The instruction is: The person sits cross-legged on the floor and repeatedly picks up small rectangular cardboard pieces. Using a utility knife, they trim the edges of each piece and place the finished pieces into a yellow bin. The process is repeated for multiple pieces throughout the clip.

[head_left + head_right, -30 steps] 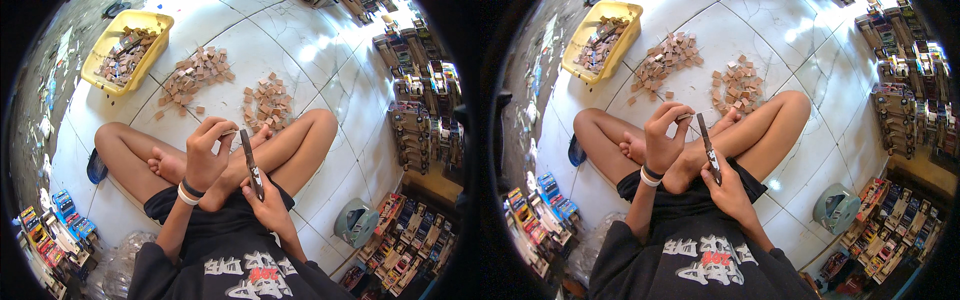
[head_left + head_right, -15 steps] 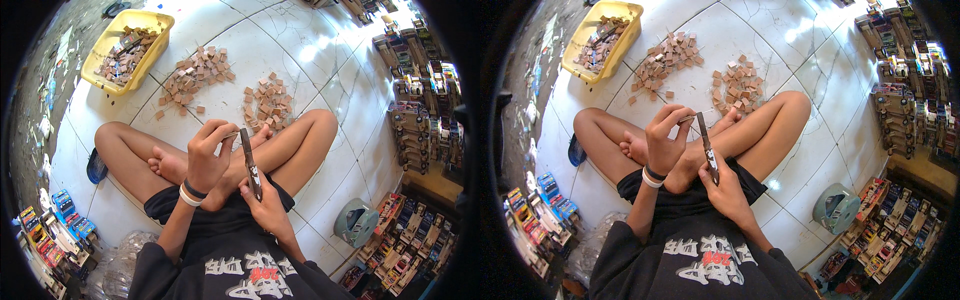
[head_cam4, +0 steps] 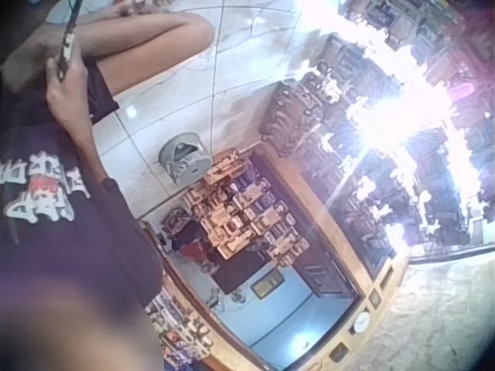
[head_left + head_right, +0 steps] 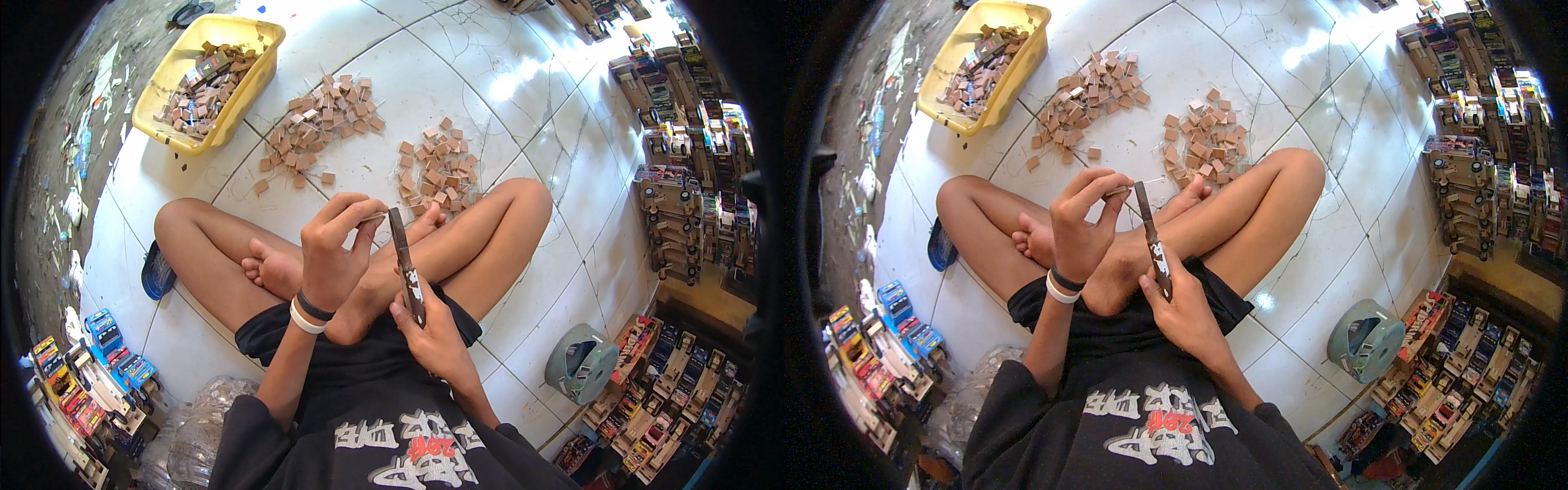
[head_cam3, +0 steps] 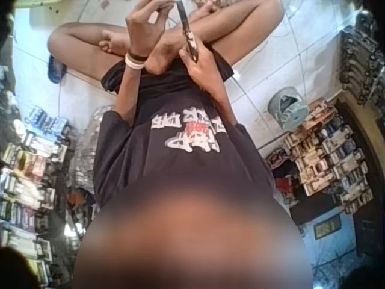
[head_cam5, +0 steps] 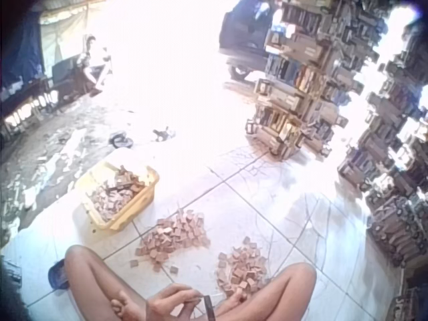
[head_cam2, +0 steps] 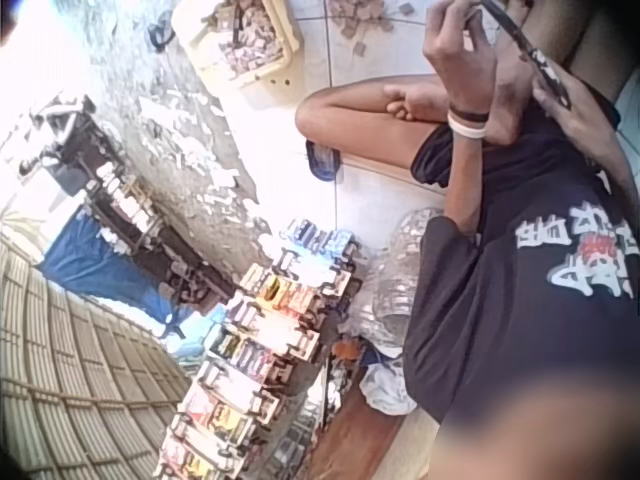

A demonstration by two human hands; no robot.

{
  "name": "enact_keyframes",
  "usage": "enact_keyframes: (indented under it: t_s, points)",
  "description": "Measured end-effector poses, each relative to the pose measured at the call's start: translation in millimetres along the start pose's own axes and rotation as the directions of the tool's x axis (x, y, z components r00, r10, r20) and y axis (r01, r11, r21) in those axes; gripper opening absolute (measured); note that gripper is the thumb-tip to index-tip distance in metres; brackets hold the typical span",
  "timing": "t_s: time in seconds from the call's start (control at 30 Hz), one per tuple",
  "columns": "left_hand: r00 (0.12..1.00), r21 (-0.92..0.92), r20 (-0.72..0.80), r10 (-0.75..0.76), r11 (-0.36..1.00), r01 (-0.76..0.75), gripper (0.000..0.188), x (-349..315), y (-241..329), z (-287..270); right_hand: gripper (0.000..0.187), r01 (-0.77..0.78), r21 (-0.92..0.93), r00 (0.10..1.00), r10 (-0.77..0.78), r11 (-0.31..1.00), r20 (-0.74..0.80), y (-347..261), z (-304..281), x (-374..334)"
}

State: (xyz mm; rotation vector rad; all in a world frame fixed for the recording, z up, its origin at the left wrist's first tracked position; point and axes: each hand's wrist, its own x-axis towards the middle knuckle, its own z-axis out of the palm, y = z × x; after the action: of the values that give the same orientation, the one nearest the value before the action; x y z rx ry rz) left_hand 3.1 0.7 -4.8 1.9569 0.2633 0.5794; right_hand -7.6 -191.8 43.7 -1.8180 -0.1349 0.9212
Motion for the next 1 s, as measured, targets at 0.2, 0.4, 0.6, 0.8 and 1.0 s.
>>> enact_keyframes:
  t_s: [0.2,0.4,0.6,0.8,1.0]
  points:
    - [0.998,-0.064,0.002,-0.060,0.996,0.060,0.025,-2,-5,0,0.045,-0.034,0.104,0.998,0.028,0.994,0.060,3,-1,0]
    - [0.965,-0.381,-0.105,-0.241,0.906,0.185,0.026,-12,-12,13,0.059,-0.077,0.103,0.996,0.072,0.992,0.055,11,12,8]
    - [0.986,-0.032,-0.156,-0.065,0.998,0.061,0.021,-17,-7,7,0.074,0.066,-0.421,0.986,-0.124,0.905,-0.113,17,20,11]
    - [0.989,-0.013,-0.107,-0.105,0.994,0.105,0.016,-9,-7,-2,0.071,0.159,-0.317,0.977,-0.195,0.935,-0.086,24,16,13]
    - [0.916,-0.332,0.069,-0.394,0.857,0.394,0.011,-7,-16,-22,0.069,0.180,-0.337,0.970,-0.224,0.924,-0.098,28,-5,9]
